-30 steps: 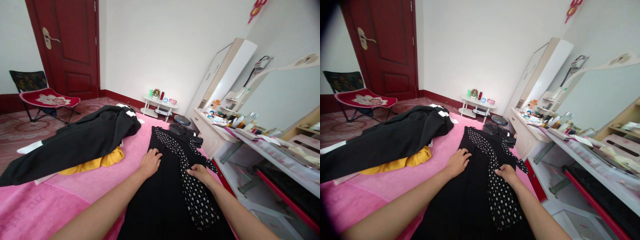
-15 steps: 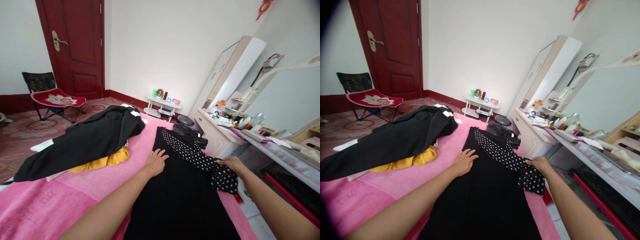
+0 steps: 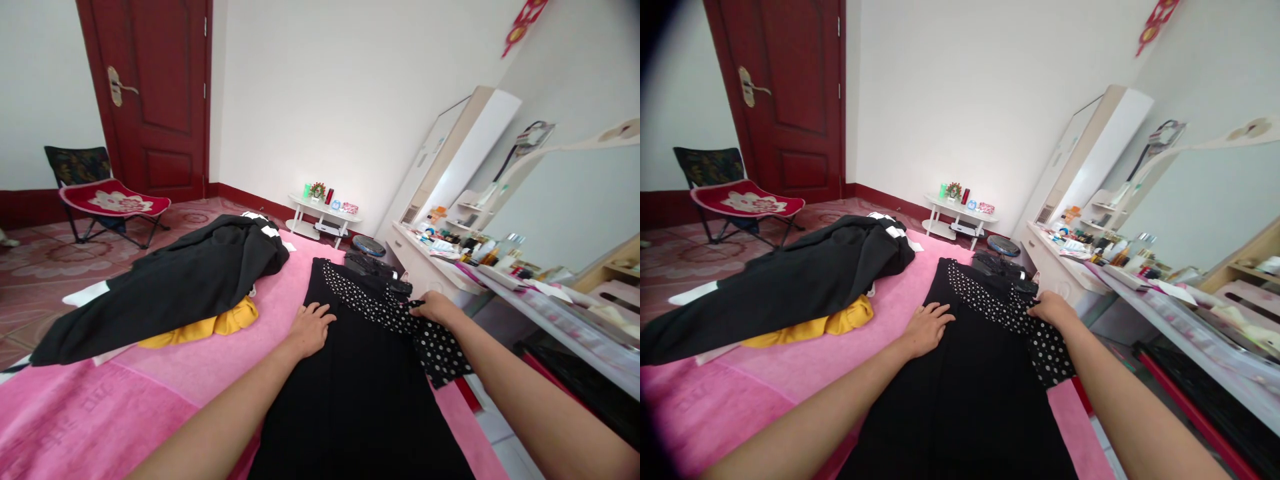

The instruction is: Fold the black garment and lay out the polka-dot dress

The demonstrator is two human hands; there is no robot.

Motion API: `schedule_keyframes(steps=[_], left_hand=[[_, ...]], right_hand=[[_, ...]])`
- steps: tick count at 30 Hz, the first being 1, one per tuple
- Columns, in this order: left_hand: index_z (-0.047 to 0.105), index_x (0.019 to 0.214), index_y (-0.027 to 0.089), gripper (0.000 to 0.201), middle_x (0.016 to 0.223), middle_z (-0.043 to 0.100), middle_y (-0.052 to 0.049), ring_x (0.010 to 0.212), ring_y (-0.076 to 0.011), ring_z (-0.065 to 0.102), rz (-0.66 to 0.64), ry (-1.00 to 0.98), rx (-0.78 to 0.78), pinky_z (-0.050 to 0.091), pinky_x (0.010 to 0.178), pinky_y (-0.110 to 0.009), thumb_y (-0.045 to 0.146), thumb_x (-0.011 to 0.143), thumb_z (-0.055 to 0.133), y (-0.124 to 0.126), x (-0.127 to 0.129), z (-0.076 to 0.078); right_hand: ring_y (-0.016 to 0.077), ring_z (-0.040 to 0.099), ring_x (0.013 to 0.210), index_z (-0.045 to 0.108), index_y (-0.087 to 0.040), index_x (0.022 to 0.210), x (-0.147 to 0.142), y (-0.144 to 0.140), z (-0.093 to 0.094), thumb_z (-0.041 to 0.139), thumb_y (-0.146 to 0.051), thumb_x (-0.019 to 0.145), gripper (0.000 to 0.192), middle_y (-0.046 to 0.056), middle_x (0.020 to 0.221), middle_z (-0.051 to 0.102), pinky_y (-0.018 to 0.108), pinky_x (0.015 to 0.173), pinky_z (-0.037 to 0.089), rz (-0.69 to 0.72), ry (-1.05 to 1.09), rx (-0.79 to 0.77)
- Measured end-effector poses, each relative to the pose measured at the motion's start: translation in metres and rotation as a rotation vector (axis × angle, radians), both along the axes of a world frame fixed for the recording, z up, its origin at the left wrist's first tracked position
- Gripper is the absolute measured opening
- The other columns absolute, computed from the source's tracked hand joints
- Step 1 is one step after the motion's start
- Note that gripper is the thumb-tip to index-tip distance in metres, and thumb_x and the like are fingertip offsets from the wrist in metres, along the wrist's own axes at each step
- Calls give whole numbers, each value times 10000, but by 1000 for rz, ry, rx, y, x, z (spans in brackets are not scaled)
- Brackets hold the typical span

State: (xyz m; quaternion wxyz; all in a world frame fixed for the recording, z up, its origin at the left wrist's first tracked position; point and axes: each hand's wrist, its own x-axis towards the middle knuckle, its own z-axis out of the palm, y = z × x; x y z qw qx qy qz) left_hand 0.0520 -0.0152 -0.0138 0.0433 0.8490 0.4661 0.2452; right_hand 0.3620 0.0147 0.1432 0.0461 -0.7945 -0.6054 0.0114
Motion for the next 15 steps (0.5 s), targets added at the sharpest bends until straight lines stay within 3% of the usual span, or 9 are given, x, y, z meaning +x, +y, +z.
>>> schedule_keyframes(steps=[4,6,8,10,13,15], left_hand=[[613,1146,322,365,1372,490,2,1240,-299,389,-37,-112,-43,333,968,-519,213,834,458,6,0,-6],[659,1067,296,321,1329,533,-8,1243,-302,396,-69,-331,-124,296,1012,-528,202,795,517,9,-2,-9],[684,989,259,250,1244,597,-22,1211,-274,448,-86,-588,-220,287,1050,-483,216,791,537,14,-6,-11],[665,1014,226,256,1188,625,-37,1171,-225,498,-67,-775,-282,311,1062,-409,269,860,466,18,-12,-12],[552,1192,176,406,1223,599,-74,1150,-186,529,-4,-923,-310,371,1029,-355,354,952,276,20,-19,-13],[492,1251,152,453,1220,600,-98,1120,-186,559,18,-1009,-330,413,990,-354,394,963,238,21,-21,-14]], right_hand=[[228,636,730,721,-200,855,-28,-5,36,588,-412,714,287,63,763,692,285,598,418,27,20,330],[225,627,724,721,-206,894,-61,-16,53,581,-411,720,303,56,779,695,282,590,409,91,1,522],[218,627,750,716,-203,928,-101,-37,57,581,-377,734,293,51,796,698,277,624,421,221,-24,628],[200,629,780,692,-230,1000,-141,-67,43,583,-325,754,286,31,846,701,273,675,441,449,-14,565],[180,624,863,622,-282,1146,-181,-116,2,661,-289,720,428,14,988,678,269,746,466,888,69,192],[170,615,912,605,-292,1158,-186,-138,-28,627,-248,753,408,9,1022,654,280,808,468,957,152,89]])
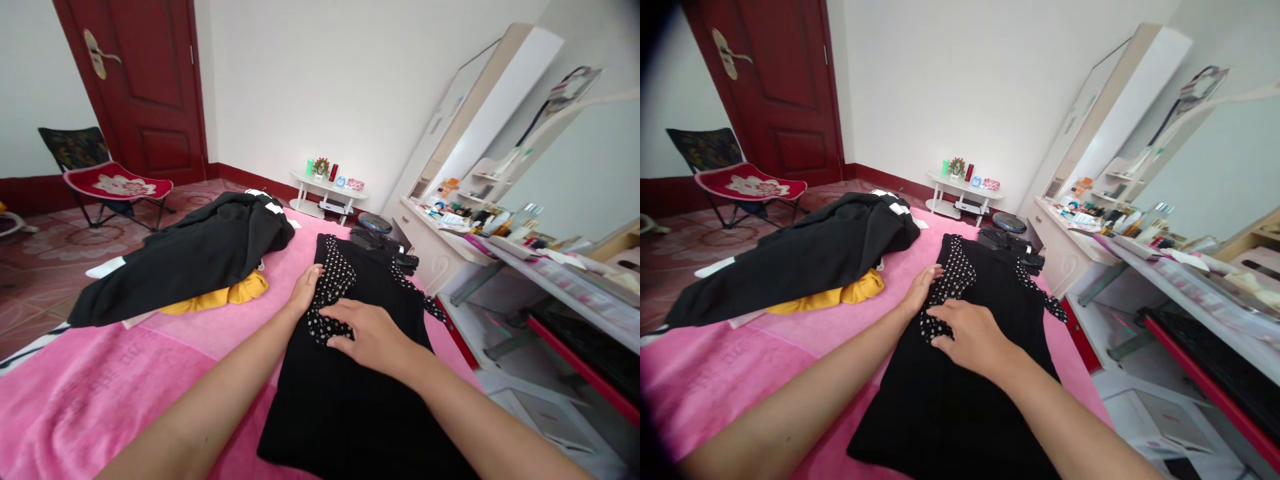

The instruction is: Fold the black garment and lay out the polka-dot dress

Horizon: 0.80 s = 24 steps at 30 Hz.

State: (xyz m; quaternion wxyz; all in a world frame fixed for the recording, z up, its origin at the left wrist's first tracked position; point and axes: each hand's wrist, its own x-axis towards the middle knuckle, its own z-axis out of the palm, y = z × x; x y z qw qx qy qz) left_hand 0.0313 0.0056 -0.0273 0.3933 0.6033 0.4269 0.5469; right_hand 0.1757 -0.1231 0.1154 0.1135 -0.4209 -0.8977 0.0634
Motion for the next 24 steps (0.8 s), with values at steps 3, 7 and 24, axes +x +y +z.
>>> schedule_keyframes(steps=[3,7,24], left_hand=[[512,1225,151,443,1175,628,-104,1087,-194,585,3,-82,-26,434,963,-361,420,955,288,1,1,-2],[558,1171,154,396,1158,639,-103,1079,-197,593,-2,-151,-44,428,971,-366,403,943,350,4,3,-5],[609,1079,166,309,1125,655,-78,1045,-190,606,-11,-195,-26,428,976,-359,349,918,418,6,2,-6]], right_hand=[[156,590,985,613,-271,1090,20,-9,-33,503,-75,745,412,12,1071,618,296,890,451,-106,123,-28],[177,501,1166,530,-245,1200,53,0,-63,472,25,590,670,39,1263,518,333,1013,389,-143,134,-98],[89,451,471,530,-183,542,11,-47,-22,574,-502,797,411,-43,485,507,223,476,277,-205,124,-427]])
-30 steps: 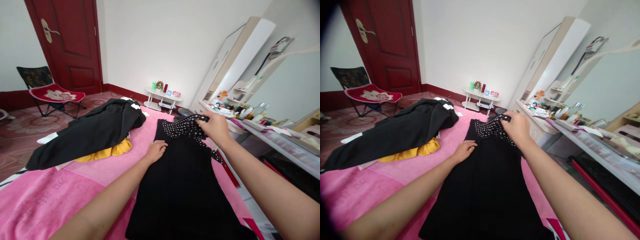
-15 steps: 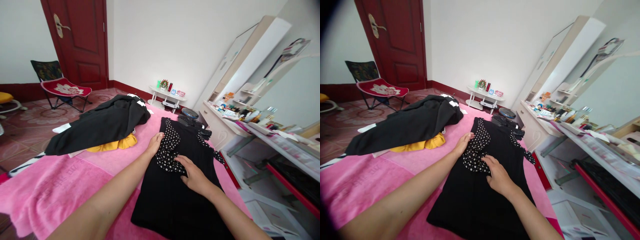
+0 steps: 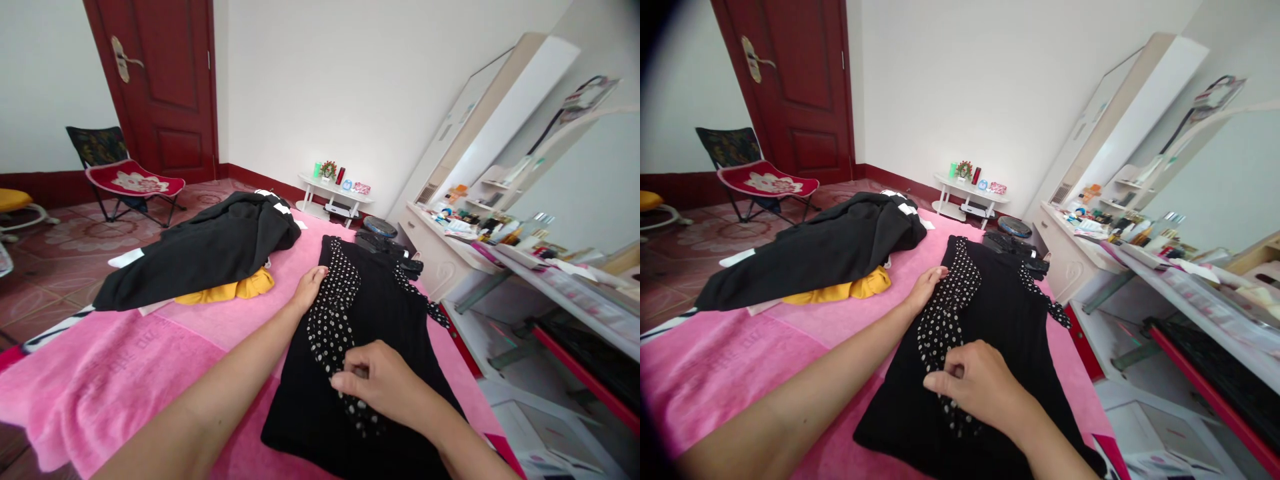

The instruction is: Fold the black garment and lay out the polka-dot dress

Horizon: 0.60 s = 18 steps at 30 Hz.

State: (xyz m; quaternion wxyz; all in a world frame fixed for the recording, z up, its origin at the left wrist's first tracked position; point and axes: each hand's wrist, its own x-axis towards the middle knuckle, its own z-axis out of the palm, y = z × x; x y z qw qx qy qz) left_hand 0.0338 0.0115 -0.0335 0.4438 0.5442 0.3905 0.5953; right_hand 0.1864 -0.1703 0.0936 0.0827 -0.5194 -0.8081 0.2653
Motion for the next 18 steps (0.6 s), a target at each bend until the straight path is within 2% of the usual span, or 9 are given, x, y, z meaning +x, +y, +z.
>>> schedule_keyframes(steps=[2,3,5,7,10,14,18], left_hand=[[610,1072,167,279,1122,654,-69,1060,-185,596,5,18,19,415,995,-351,320,904,448,0,0,-1],[609,1070,165,265,1116,655,-67,1061,-182,594,8,30,28,413,999,-347,298,895,463,0,0,-2],[608,1068,158,246,1095,658,-65,1040,-178,599,10,61,43,425,987,-342,247,875,483,0,1,-1],[612,1061,154,245,1069,662,-65,1011,-176,607,11,103,56,447,961,-340,188,851,490,-2,2,0],[627,1041,160,276,1088,645,-60,1034,-173,588,21,181,89,440,967,-337,106,802,499,-7,3,2],[632,1048,182,350,1125,622,-51,1062,-182,565,45,297,105,427,981,-356,58,739,524,-8,4,3],[614,1129,197,437,1109,639,-61,903,-191,620,44,405,57,483,886,-355,92,707,582,16,5,10]], right_hand=[[92,463,452,555,-184,565,4,5,-7,503,-545,833,452,-34,476,520,221,468,291,-15,20,-92],[98,481,466,565,-185,587,7,11,-12,476,-536,851,448,-26,491,536,222,479,312,-62,35,-71],[112,523,535,589,-187,672,14,27,-24,500,-471,849,346,-7,599,593,229,529,362,-182,68,80],[116,542,601,615,-195,847,19,44,-37,580,-385,796,200,15,804,631,242,583,403,-278,105,253],[104,542,603,550,-241,1162,23,62,-58,603,-303,756,414,30,1008,597,265,623,443,-286,142,305],[107,524,568,581,-263,1143,25,76,-80,584,-297,757,388,-11,882,602,259,586,445,-301,197,251],[106,512,545,549,-292,1198,28,82,-95,535,-370,815,391,-34,833,612,253,568,443,-383,314,276]])
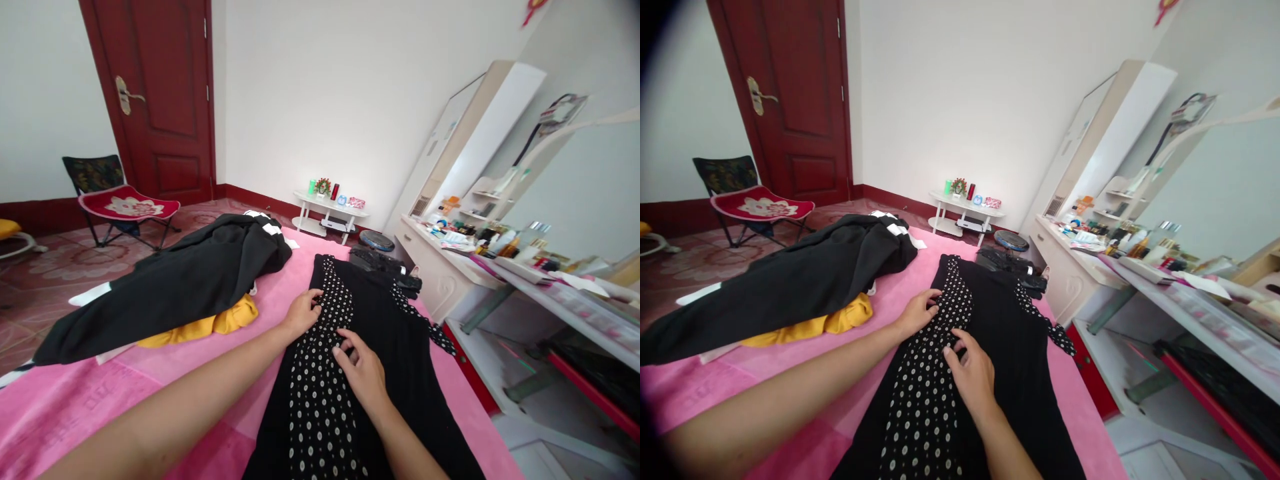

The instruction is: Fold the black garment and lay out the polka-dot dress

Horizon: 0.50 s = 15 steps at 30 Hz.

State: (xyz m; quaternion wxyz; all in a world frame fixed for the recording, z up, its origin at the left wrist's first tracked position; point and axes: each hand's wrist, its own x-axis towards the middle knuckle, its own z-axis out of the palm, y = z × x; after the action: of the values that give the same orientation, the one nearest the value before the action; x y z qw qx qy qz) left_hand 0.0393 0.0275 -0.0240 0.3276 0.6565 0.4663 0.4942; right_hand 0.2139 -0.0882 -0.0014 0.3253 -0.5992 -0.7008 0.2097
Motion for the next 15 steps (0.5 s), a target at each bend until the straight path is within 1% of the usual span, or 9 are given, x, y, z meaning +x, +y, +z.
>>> schedule_keyframes(steps=[3,5,8,10,11,13,15], left_hand=[[619,1155,237,487,1071,663,-47,844,-194,639,-5,54,-44,491,865,-338,146,678,654,32,5,10],[663,1086,254,474,1018,684,-25,836,-198,644,-29,81,-65,492,866,-328,153,626,709,54,13,17],[728,896,210,383,823,701,-9,765,-201,647,-56,112,-94,507,841,-342,74,538,734,83,29,24],[736,827,170,320,729,685,-9,714,-187,639,-45,112,-92,518,819,-345,21,549,686,97,41,28],[735,838,156,307,734,685,-15,714,-178,636,-33,102,-79,520,816,-338,10,581,651,104,47,30],[722,928,142,329,826,693,-33,765,-163,634,-9,69,-36,517,827,-317,12,662,578,114,56,33],[697,1016,139,371,925,685,-50,831,-158,627,3,47,3,510,850,-306,9,714,524,121,60,34]], right_hand=[[112,551,620,519,-303,1244,1,-1,-6,430,-238,851,408,-23,865,599,252,638,472,52,111,68],[126,583,750,535,-311,1232,2,-2,-7,364,-134,831,470,-1,951,587,256,719,483,114,139,119],[139,579,850,544,-336,1221,1,-5,-6,392,-67,767,549,18,1096,534,270,780,488,155,86,163],[150,571,886,575,-338,1168,0,-5,-5,431,-39,713,563,24,1173,484,288,801,493,152,50,194],[161,563,921,602,-326,1110,0,-6,-6,442,-29,692,537,27,1205,460,299,819,492,149,44,216],[185,542,991,632,-286,982,1,-5,-6,453,-25,678,438,37,1241,433,323,858,484,127,62,261],[201,529,1024,623,-264,931,1,-4,-6,455,-32,688,376,50,1232,444,343,880,477,95,85,274]])
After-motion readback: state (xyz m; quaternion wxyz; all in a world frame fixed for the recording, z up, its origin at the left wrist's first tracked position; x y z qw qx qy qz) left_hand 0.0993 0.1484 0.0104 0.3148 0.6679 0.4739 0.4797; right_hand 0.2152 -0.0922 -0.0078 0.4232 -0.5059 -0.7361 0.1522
